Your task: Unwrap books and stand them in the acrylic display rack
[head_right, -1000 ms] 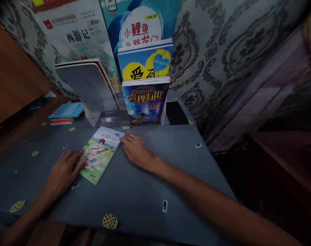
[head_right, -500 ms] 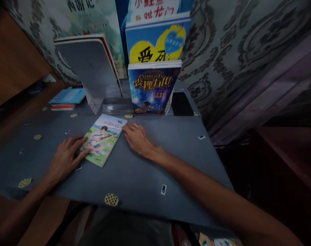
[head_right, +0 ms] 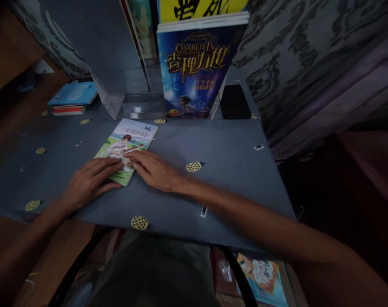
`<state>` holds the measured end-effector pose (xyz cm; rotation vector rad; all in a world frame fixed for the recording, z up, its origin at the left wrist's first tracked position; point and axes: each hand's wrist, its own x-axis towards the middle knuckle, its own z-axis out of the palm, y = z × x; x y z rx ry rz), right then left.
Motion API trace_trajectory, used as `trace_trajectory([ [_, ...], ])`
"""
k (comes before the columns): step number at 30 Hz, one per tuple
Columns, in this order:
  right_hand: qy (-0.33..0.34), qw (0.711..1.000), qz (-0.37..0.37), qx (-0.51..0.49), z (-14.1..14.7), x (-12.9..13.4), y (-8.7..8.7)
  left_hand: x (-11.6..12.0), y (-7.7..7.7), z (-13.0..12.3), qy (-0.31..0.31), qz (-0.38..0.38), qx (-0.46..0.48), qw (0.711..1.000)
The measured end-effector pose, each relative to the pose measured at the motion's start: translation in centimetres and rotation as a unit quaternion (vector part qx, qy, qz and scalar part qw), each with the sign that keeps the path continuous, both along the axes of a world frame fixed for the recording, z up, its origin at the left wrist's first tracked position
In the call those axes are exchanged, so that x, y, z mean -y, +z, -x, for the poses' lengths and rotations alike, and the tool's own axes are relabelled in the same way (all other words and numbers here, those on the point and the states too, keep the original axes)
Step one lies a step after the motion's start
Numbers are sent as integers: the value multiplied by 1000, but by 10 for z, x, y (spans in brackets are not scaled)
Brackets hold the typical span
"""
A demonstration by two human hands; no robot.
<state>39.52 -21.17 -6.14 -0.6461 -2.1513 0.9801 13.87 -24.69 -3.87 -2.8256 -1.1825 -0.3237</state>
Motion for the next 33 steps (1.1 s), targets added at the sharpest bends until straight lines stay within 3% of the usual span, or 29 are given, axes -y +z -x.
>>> trace_trajectory([
  [5, 12, 1000, 11, -4, -3, 2, 4, -5, -1, 3, -20, -23, 5, 1000],
  [10, 30, 999, 29, -15, -5, 4, 6, -6, 0, 4, -4, 6, 17, 1000],
  [20, 40, 999, 2, -15, -5, 7, 8, -6, -5, 5, -3, -7, 29, 1000],
  [23, 67, 998, -18, 9, -4, 10, 7, -5, -6, 5, -18, -25, 34, 999],
  [26, 97, 991, -83, 49, -1, 14, 4, -3, -3, 4, -20, -26, 52, 998],
  [30, 113, 980, -146, 74, -1, 21, 6, -8, 2, 0, -5, 8, 83, 997],
  [33, 71, 985, -128, 89, -2, 23, 11, -26, 2, -3, 68, 10, 74, 995],
])
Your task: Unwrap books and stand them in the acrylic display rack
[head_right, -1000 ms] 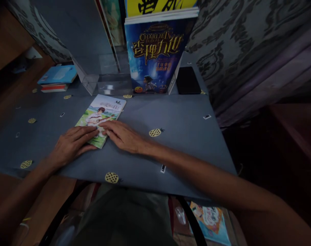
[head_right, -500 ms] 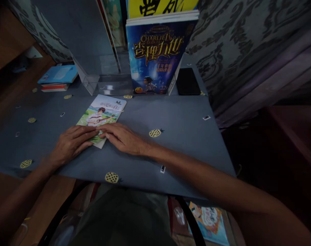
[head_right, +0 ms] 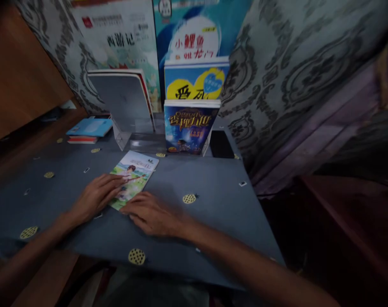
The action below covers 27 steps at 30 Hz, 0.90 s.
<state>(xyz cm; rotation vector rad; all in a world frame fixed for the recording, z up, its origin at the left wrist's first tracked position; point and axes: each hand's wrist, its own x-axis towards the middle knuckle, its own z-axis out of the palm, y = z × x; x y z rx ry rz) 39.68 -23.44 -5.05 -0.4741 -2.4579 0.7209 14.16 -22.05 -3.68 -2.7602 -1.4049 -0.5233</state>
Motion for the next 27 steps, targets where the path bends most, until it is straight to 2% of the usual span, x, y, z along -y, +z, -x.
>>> trace_trajectory([
  [3, -154, 988, 18, 24, 2, -4, 3, -28, -3, -7, 113, 12, -21, 993],
  [5, -249, 966, 28, 66, 4, -9, 3, -46, -4, -14, 150, 48, -15, 987],
  [7, -293, 948, 41, 114, 6, -15, 3, -60, -3, -21, 162, 88, 17, 983],
  [10, -303, 941, 47, 142, 6, -21, 0, -74, -2, -25, 176, 126, 131, 967],
  [12, -302, 943, 41, 134, 5, -21, -4, -80, -1, -20, 185, 157, 240, 940],
  [15, -304, 943, 46, 124, 2, -22, -12, -86, -2, -10, 197, 231, 404, 863],
  [17, -302, 944, 51, 122, 1, -23, -17, -88, -2, -5, 205, 273, 477, 810],
  [20, -298, 946, 50, 117, 0, -26, -25, -88, -3, -2, 215, 320, 518, 764],
  [27, -295, 951, 23, 95, -6, -30, -39, -84, -1, -1, 234, 402, 525, 713],
])
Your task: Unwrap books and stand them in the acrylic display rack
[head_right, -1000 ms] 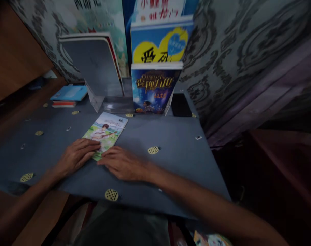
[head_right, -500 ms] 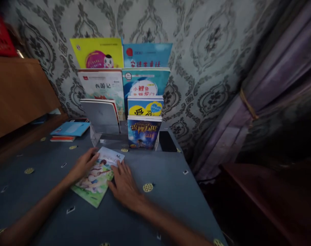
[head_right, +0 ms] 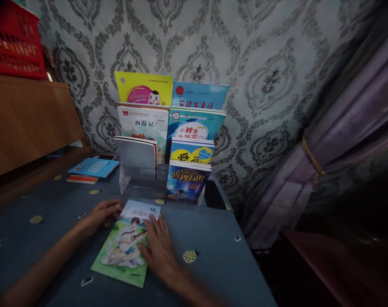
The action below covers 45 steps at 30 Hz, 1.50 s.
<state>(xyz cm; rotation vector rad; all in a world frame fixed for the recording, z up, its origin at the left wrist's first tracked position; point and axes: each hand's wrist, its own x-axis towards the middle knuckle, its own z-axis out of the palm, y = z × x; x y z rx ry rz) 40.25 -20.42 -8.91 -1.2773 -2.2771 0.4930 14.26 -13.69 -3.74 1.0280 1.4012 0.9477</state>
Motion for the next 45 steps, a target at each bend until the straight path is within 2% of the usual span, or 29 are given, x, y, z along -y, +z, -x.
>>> trace_trajectory([
  [3, 7, 1000, -1, -5, -1, 0, -1, -1, 0, 1, 11, 24, 4, 1000],
  [10, 18, 1000, 10, -3, -2, 1, 1, -9, 9, -2, -15, 60, -8, 998],
  [15, 17, 1000, 10, -1, -3, 0, -3, -5, 15, -5, -38, 34, -41, 998],
  [18, 15, 1000, 16, 1, -3, 0, -2, -2, 16, -6, -28, 19, -55, 998],
  [22, 6, 1000, 31, 3, -3, 0, 3, 1, 15, -8, -26, 19, -31, 999],
  [24, 8, 999, 38, -2, -3, 0, 4, 4, 14, -10, -54, 31, 0, 998],
  [28, 30, 998, 47, -37, -3, 0, 1, 12, 11, -15, -154, 26, 66, 986],
  [31, -10, 994, 43, -103, -2, -1, -2, 17, 12, -15, -191, 24, 95, 977],
  [33, -54, 983, 53, -166, -1, -3, 0, 18, 15, -11, -189, 25, 108, 976],
  [35, -62, 963, 97, -245, 0, -6, 7, 19, 18, -6, -181, 16, 113, 977],
  [38, 14, 908, 225, -354, 2, -13, 23, 18, 25, 2, -174, 2, 110, 979],
  [40, 51, 873, 290, -388, 4, -19, 35, 15, 32, 6, -170, -6, 102, 980],
  [42, 51, 859, 308, -406, 7, -26, 46, 9, 41, 10, -169, -18, 86, 982],
  [45, 50, 852, 287, -435, 13, -38, 65, -5, 60, 16, -168, -56, 53, 983],
])
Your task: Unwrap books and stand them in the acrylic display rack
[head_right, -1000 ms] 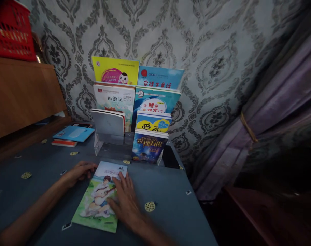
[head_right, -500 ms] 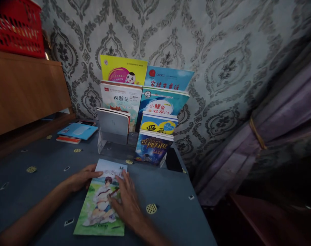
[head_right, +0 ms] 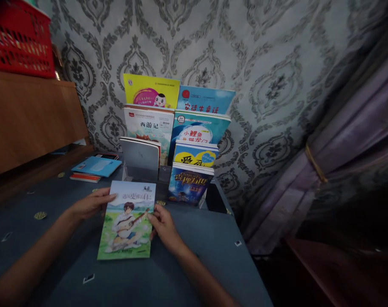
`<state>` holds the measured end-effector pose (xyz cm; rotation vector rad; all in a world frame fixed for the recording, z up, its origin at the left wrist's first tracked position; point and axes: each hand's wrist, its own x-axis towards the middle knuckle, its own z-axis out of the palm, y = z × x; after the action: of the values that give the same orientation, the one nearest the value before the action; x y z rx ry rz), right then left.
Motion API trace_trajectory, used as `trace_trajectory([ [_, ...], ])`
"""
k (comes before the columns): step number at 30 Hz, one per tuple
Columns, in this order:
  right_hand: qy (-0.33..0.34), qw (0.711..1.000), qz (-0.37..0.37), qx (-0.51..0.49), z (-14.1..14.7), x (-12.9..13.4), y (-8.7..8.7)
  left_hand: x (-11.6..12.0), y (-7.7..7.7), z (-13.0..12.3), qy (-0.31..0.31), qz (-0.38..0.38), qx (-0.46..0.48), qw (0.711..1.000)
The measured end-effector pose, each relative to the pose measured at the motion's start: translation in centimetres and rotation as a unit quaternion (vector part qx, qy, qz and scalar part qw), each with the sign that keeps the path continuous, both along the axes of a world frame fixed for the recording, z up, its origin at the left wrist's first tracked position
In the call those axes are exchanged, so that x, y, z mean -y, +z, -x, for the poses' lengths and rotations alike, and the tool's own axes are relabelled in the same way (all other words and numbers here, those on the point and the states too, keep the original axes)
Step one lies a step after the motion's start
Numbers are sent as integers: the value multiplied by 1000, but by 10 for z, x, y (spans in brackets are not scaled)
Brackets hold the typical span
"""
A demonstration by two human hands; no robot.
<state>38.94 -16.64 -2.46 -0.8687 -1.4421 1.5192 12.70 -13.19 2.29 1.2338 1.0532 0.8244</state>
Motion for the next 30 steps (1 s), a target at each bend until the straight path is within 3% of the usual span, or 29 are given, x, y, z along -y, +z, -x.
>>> trace_trajectory([
  [8, -83, 989, -124, 26, 16, -26, 43, -24, 59, 3, 22, -118, -14, 993],
  [12, -138, 964, -210, 89, 17, -28, 53, -24, 76, 7, 7, -148, -63, 987],
  [21, -137, 916, -291, 241, 11, -25, 53, -28, 70, 12, -40, -129, -170, 976],
  [30, -34, 816, -306, 488, -12, -46, 78, -36, 76, 12, -65, -92, -243, 964],
])
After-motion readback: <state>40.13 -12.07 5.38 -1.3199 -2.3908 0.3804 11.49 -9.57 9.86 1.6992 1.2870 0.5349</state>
